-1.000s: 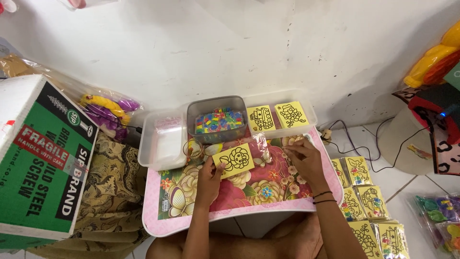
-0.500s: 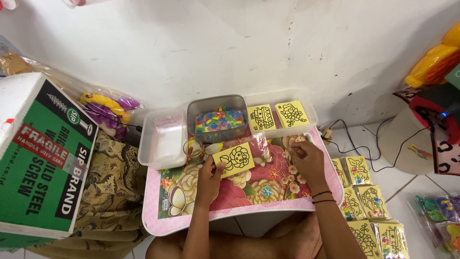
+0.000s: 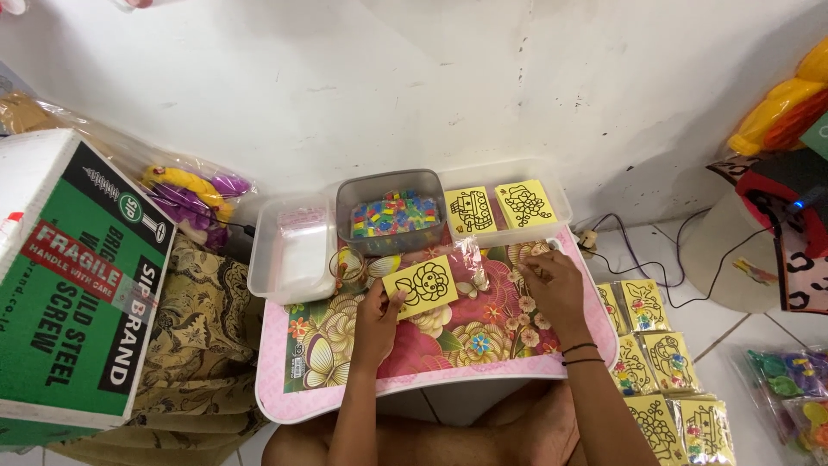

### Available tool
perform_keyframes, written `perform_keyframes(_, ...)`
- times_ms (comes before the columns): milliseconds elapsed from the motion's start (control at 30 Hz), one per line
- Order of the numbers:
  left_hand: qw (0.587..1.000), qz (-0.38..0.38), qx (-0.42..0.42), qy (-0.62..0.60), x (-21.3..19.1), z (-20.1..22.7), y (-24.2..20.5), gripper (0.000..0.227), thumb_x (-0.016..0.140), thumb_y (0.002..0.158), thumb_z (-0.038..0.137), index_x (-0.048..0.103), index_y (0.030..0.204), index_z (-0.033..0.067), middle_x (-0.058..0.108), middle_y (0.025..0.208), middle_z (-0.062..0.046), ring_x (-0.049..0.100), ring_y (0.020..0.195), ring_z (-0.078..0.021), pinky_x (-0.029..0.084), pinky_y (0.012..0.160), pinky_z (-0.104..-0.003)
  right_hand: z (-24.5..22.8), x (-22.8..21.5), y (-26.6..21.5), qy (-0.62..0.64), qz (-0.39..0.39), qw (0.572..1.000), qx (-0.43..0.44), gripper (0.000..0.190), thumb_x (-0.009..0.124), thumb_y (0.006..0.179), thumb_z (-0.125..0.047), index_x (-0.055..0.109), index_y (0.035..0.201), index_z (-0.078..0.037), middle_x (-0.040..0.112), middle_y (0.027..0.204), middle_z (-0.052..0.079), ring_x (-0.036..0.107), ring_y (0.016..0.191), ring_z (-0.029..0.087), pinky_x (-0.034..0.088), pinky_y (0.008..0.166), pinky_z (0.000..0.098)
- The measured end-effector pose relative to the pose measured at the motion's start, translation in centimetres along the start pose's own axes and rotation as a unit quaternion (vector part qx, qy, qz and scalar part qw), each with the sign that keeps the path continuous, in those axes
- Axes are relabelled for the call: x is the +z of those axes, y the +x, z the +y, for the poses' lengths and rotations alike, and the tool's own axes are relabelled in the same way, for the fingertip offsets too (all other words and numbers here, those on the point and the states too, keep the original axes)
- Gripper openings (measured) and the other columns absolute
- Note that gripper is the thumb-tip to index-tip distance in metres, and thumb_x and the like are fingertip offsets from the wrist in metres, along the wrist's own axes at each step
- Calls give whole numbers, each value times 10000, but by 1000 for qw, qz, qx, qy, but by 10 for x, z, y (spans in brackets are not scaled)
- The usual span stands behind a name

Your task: The person places small colored items onto a yellow sticker and then seals the sticker inside a plastic bag.

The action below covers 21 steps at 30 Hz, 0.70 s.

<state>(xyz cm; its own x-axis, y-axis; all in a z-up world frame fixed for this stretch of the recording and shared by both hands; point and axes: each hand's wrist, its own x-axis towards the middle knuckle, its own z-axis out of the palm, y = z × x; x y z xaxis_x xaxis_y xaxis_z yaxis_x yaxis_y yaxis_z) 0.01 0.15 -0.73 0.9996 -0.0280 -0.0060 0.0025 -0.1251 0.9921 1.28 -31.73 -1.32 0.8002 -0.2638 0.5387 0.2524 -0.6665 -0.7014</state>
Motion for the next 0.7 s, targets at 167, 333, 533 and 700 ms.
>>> perform_keyframes(167,1000,-4,1,-3,-1,-2,3,481,563,1052,313,537,1457,55,750,1184,-208,724,1009,-255,598,709,-335,-24,-8,3,-28,-22,998,52,110,781,880,-196,787,972,-136,707,869,94,664,814,310,521,780,412)
perform_keyframes(333,1000,-5,-6,-8,2,-1,2,513,565,1052,312,497,1498,67,753,1176,-172,702,998,-213,578,726,-315,-25,-7,1,-39,-42,996,61,122,721,942,-202,768,1029,-130,721,884,121,698,847,352,542,792,446)
perform_keyframes(533,1000,-4,-11,-5,0,3,0,498,567,1052,310,511,1488,77,754,1176,-159,696,1001,-201,583,739,-317,-20,-8,2,-45,-80,994,-54,92,765,878,-141,787,967,-144,704,850,74,676,851,326,536,815,427)
perform_keyframes(700,1000,-5,-9,-15,-2,1,1,395,561,1054,267,589,1379,45,774,1096,-185,729,927,-231,593,693,-327,-16,-7,0,69,-132,989,-9,122,775,844,-110,829,944,-157,732,913,90,665,689,256,531,645,376)
